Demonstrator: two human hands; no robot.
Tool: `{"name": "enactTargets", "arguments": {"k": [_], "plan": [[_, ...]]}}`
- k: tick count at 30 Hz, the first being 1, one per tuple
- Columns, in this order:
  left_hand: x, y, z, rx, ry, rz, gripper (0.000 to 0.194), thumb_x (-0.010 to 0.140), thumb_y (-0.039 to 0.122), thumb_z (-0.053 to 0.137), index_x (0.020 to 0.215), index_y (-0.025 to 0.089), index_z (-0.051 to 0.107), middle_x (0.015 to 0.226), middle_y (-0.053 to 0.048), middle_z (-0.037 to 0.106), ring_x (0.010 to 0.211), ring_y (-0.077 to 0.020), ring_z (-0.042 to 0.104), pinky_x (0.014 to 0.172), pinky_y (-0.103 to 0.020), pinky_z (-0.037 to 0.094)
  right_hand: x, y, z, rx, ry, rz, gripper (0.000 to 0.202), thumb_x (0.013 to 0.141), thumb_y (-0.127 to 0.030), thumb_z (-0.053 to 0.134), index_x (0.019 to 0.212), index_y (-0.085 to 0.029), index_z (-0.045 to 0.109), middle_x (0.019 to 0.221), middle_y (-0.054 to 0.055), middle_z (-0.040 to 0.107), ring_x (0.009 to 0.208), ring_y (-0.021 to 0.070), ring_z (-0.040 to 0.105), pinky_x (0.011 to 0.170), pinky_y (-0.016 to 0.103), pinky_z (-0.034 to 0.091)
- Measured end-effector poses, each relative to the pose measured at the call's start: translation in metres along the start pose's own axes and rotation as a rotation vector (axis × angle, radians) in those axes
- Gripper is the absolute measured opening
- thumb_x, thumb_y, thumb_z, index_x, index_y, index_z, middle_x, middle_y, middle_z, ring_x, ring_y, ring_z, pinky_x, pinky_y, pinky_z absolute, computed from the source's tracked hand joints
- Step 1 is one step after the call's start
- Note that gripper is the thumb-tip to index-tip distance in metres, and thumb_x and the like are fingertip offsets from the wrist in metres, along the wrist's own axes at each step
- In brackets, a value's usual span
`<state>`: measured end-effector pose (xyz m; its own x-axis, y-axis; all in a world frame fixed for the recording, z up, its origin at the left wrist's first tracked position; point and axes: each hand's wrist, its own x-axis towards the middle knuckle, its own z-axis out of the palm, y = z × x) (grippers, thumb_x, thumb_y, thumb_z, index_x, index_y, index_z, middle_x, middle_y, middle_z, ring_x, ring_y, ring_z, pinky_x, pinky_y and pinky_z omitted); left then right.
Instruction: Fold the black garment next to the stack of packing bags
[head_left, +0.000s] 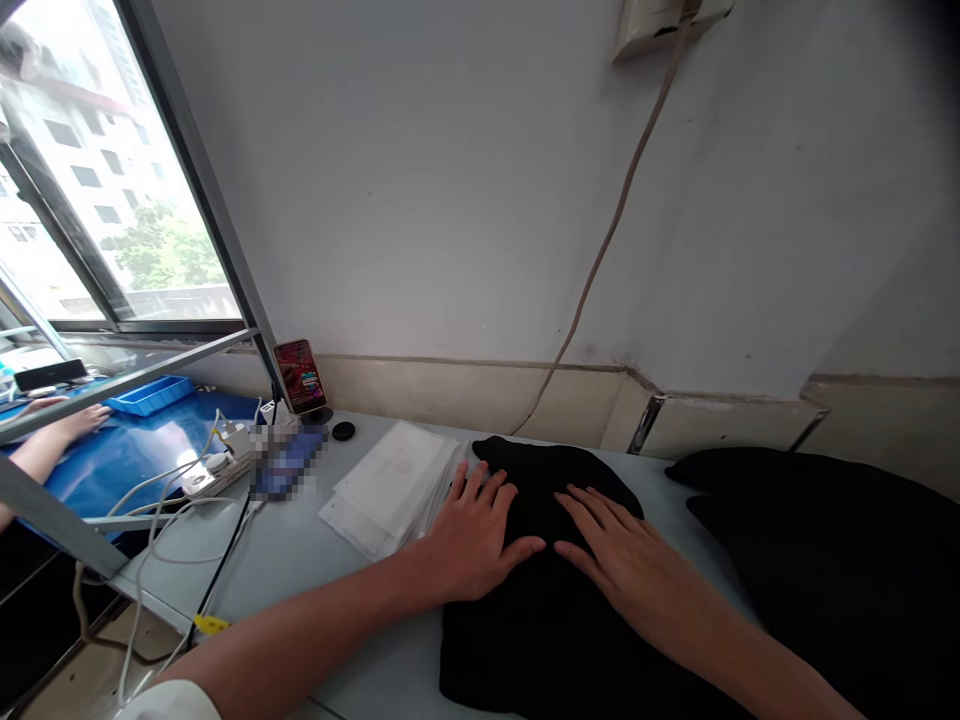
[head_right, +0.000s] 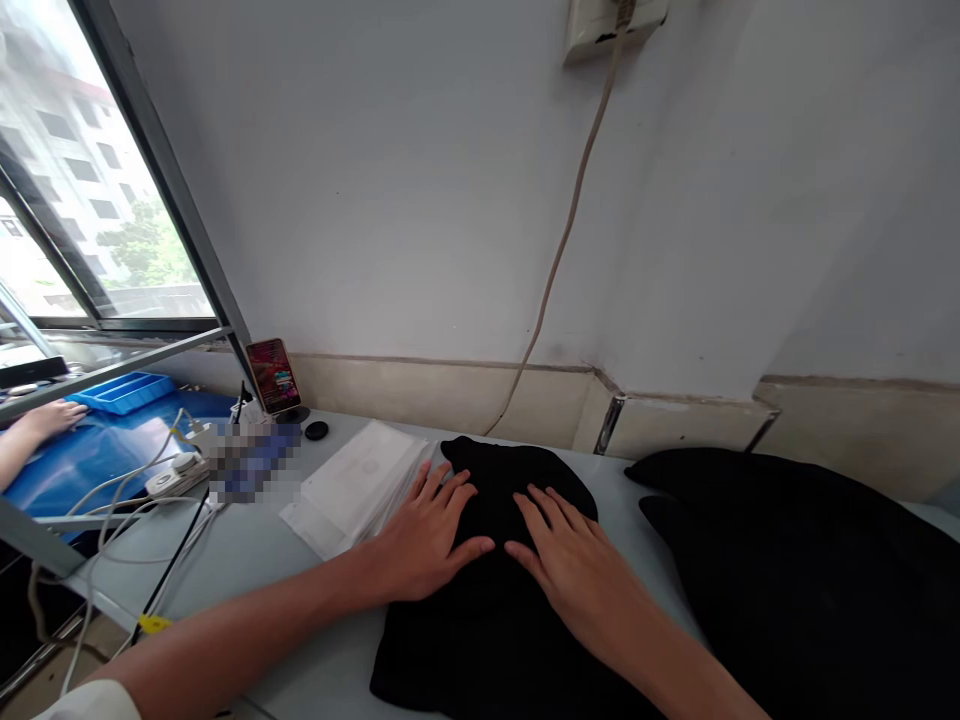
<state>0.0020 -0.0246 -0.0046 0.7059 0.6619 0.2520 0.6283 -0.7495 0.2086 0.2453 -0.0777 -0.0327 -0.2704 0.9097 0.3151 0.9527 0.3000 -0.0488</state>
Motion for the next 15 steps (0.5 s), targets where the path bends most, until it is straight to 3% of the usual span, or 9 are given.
{"name": "enactTargets", "arguments": {"k": [3, 8, 15], "plan": [[0.000, 0.000, 0.004, 0.011, -0.001, -0.044, 0.079, 0.105, 0.071, 0.027, 0.154, 0.011, 0.043, 0.165, -0.020, 0.039, 0.158, -0.0398, 0.023, 0.130, -0.061, 0.016, 0.000, 0.000, 0.003, 0.007, -0.024, 0.015, 0.074, 0.105, -0.064, 0.035, 0.153, -0.011, 0.054, 0.160, 0.020, 0.051, 0.149, 0.0396, 0.045, 0.112, 0.059, 0.051], [-0.002, -0.005, 0.013, 0.025, -0.030, -0.040, 0.085, 0.103, 0.074, 0.031, 0.160, 0.012, 0.034, 0.171, -0.020, 0.025, 0.161, -0.0380, 0.012, 0.131, -0.060, 0.013, -0.001, -0.002, -0.001, 0.037, -0.111, 0.075, 0.083, 0.103, -0.070, 0.034, 0.162, -0.012, 0.042, 0.167, 0.018, 0.037, 0.154, 0.0369, 0.036, 0.118, 0.057, 0.045], [-0.002, -0.006, 0.012, 0.035, -0.017, -0.042, 0.087, 0.103, 0.073, 0.032, 0.163, 0.010, 0.028, 0.172, -0.020, 0.018, 0.162, -0.0352, 0.006, 0.132, -0.058, 0.008, -0.002, 0.000, -0.001, 0.026, -0.090, 0.073, 0.085, 0.102, -0.072, 0.033, 0.160, -0.010, 0.045, 0.166, 0.020, 0.037, 0.153, 0.0378, 0.036, 0.116, 0.060, 0.046]]}}
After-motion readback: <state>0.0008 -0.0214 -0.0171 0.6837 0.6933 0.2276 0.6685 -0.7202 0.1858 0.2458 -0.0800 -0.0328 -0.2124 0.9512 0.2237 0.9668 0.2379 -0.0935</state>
